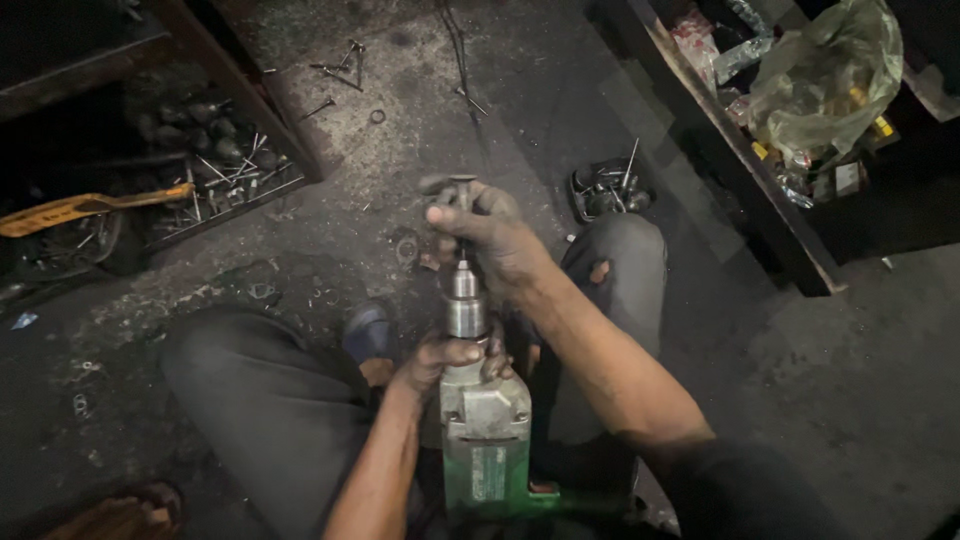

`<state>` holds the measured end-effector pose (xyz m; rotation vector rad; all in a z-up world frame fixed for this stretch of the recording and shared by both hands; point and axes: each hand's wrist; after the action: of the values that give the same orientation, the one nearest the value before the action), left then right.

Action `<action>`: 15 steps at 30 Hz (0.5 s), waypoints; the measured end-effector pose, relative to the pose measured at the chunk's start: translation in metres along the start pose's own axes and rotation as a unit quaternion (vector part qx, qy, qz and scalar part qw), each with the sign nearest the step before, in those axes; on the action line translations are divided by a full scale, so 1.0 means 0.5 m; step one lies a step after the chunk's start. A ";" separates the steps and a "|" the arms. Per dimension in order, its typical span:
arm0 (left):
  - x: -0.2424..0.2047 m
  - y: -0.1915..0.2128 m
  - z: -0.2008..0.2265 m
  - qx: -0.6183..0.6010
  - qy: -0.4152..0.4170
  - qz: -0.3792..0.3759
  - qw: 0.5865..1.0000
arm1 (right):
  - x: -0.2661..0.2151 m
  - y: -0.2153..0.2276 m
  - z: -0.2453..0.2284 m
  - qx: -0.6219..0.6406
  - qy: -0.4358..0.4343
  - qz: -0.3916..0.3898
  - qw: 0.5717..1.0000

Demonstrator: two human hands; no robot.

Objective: The person sits on the floor and assembles a green electric drill. They insert a chuck key into the chuck, rotate it to tighten the chuck jaws, and then remove the key. The person repeats this tightening process several times to secure the chuck.

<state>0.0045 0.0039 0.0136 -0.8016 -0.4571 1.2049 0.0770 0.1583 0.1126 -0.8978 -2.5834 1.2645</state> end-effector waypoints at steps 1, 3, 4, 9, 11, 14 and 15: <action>0.002 0.001 -0.002 0.000 -0.005 -0.007 1.000 | -0.002 0.002 0.000 0.015 -0.009 -0.009 1.000; -0.004 0.001 -0.005 -0.003 -0.007 -0.010 1.000 | -0.004 -0.002 0.002 0.048 -0.029 -0.029 0.998; -0.003 0.002 -0.004 -0.005 -0.007 -0.009 1.000 | -0.002 -0.005 -0.001 0.041 -0.037 -0.029 0.998; -0.003 0.007 -0.008 -0.023 -0.002 0.000 1.000 | 0.003 -0.003 -0.018 0.018 -0.062 -0.015 0.998; -0.002 0.014 -0.007 -0.050 0.002 -0.028 0.998 | 0.009 -0.001 -0.017 0.034 -0.083 -0.023 0.996; 0.001 0.023 -0.007 0.007 -0.031 0.006 0.999 | 0.015 0.007 -0.018 0.044 -0.100 -0.015 0.994; 0.006 0.027 -0.007 0.004 -0.023 -0.003 1.000 | 0.016 0.011 -0.017 0.044 -0.104 -0.008 0.994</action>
<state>-0.0007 0.0076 0.0010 -0.7668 -0.4915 1.2201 0.0764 0.1712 0.1128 -0.7655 -2.6553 1.5306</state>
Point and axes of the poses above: each hand's wrist, its own x-axis towards the middle knuckle, its own y-axis out of the back of the hand, z = x × y, and after that the axes turned 6 degrees about x, right-handed
